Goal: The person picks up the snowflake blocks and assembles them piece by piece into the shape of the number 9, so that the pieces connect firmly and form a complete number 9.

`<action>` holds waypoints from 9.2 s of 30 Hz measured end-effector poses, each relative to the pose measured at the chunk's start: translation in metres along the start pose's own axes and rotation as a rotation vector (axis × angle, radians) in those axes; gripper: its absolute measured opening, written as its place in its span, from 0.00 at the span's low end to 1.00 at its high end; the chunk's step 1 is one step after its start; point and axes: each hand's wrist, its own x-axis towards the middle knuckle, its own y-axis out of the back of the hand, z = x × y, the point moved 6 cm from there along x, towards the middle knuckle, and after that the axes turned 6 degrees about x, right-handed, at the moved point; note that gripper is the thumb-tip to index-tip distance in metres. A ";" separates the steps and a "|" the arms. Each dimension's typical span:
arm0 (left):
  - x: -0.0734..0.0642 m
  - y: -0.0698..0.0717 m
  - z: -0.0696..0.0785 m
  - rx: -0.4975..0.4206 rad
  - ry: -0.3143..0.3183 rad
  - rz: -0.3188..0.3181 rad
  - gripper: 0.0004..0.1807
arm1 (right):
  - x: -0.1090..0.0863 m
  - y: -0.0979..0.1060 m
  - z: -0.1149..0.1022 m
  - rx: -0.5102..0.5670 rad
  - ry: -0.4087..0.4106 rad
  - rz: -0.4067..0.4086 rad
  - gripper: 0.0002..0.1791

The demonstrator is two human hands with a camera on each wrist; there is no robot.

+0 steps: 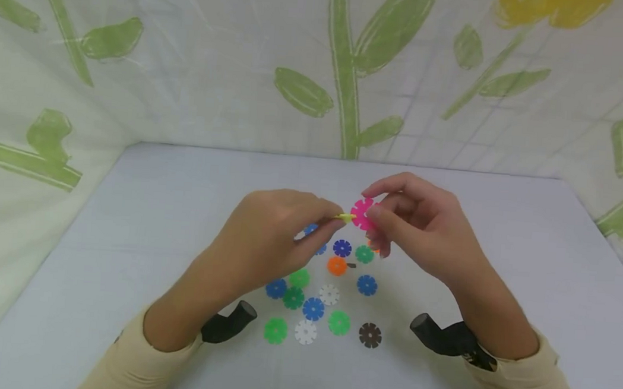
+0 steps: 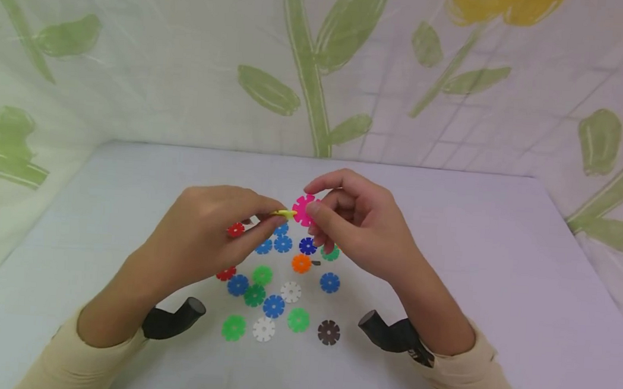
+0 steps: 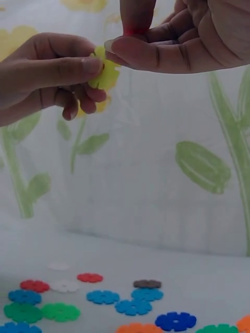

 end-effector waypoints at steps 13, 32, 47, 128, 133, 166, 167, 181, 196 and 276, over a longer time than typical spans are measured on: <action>-0.001 0.000 0.009 0.189 -0.079 0.127 0.02 | 0.000 -0.011 0.001 0.056 0.062 0.059 0.12; -0.004 -0.012 -0.004 0.129 -0.032 0.054 0.03 | 0.003 -0.013 0.032 0.100 -0.130 0.065 0.08; -0.006 -0.024 -0.022 -0.043 0.067 -0.196 0.21 | 0.003 -0.019 0.053 0.105 -0.245 -0.056 0.10; -0.008 -0.012 -0.033 -0.549 0.255 -0.287 0.19 | -0.011 -0.037 -0.017 -0.741 0.385 0.003 0.20; -0.008 -0.012 -0.033 -0.578 0.268 -0.280 0.18 | -0.012 -0.037 -0.018 -0.720 0.393 0.024 0.20; -0.011 -0.031 -0.029 -0.527 0.180 -0.370 0.08 | -0.006 -0.031 0.000 -0.543 0.229 -0.144 0.15; -0.011 -0.032 -0.029 -0.522 0.185 -0.360 0.07 | -0.005 -0.031 0.000 -0.536 0.228 -0.146 0.15; -0.012 -0.032 -0.033 -0.475 0.278 -0.366 0.02 | -0.003 -0.034 0.005 -0.483 0.214 -0.183 0.19; -0.016 -0.002 -0.051 -0.416 0.347 -0.322 0.05 | 0.003 -0.020 0.069 -0.686 -0.053 -0.265 0.10; -0.011 -0.007 -0.031 -0.661 0.338 -0.254 0.03 | -0.004 -0.026 -0.003 -0.776 0.444 -0.031 0.13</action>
